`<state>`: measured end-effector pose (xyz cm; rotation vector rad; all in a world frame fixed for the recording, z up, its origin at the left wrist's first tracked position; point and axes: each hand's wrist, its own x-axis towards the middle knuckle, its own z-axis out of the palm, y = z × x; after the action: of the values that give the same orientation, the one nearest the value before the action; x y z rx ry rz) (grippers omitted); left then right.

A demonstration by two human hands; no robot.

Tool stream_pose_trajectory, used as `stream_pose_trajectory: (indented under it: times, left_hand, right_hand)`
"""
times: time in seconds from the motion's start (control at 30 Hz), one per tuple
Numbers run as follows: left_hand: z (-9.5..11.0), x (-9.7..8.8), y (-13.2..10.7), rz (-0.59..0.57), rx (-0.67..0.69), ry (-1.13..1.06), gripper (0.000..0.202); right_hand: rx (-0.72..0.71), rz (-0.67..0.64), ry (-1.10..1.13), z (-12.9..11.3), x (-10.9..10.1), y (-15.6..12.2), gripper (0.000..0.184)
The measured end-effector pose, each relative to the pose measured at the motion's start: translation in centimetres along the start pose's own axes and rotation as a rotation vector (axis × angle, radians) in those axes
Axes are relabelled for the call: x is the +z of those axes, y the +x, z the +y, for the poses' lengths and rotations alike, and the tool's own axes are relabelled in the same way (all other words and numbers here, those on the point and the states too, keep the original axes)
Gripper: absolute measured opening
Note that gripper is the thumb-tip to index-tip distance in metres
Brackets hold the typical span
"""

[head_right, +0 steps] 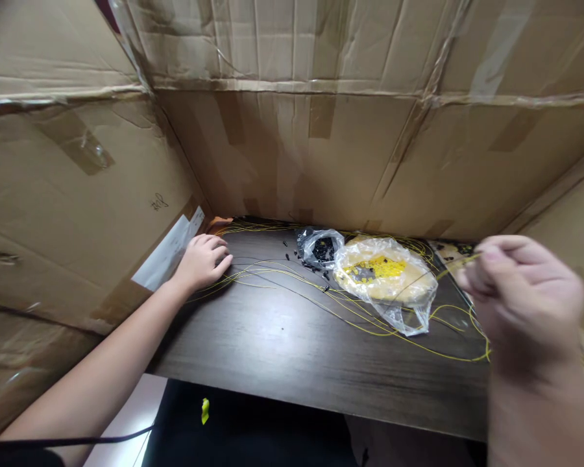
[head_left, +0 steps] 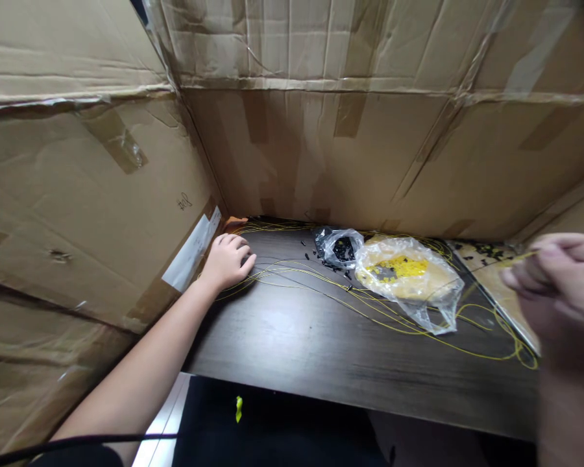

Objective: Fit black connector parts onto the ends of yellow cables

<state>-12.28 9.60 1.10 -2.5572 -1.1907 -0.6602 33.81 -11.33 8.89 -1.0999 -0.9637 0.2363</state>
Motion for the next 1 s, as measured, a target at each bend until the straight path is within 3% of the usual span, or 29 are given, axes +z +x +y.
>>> stream_pose_trajectory:
  times: [0.07, 0.17, 0.27, 0.37, 0.47, 0.53, 0.6, 0.83, 1.0]
  left_hand:
    - [3.0, -0.1, 0.7, 0.035, 0.019, -0.083, 0.026]
    - [9.2, -0.7, 2.0, 0.064, 0.007, -0.613, 0.022]
    - [15.4, -1.2, 2.9, -0.068, -0.059, -1.164, 0.027]
    - [19.1, -0.9, 3.3, -0.264, -0.165, -1.692, 0.037]
    - [19.8, -0.1, 3.2, -0.412, -0.341, -1.91, 0.042]
    - [19.2, 0.5, 3.1, -0.462, -0.394, -1.874, 0.042]
    - [18.5, 0.9, 3.0, -0.436, -0.374, -1.74, 0.039]
    - [16.6, 1.4, 1.7, -0.046, -0.017, -0.941, 0.02]
    - [15.9, 2.4, 0.5, 0.165, 0.22, -0.606, 0.019]
  right_hand:
    - [0.032, -0.193, -0.027, -0.1, 2.2, -0.9, 0.021]
    - [0.015, -0.515, -0.157, -0.3, 5.9, -2.3, 0.023]
    - [-0.02, -0.741, -0.181, 0.4, 9.4, -3.7, 0.022]
    - [-0.007, -0.802, -0.163, 2.4, 11.8, -5.2, 0.022]
    - [0.044, -0.777, -0.127, 4.6, 12.8, -6.7, 0.023]
    - [0.064, -0.752, -0.12, 5.7, 12.9, -7.6, 0.023]
    - [0.05, -0.724, -0.14, 6.4, 12.9, -8.2, 0.022]
    - [0.104, -0.697, -0.148, 7.5, 13.5, -10.1, 0.022]
    - [0.207, -0.723, -0.09, 7.7, 14.0, -10.7, 0.027]
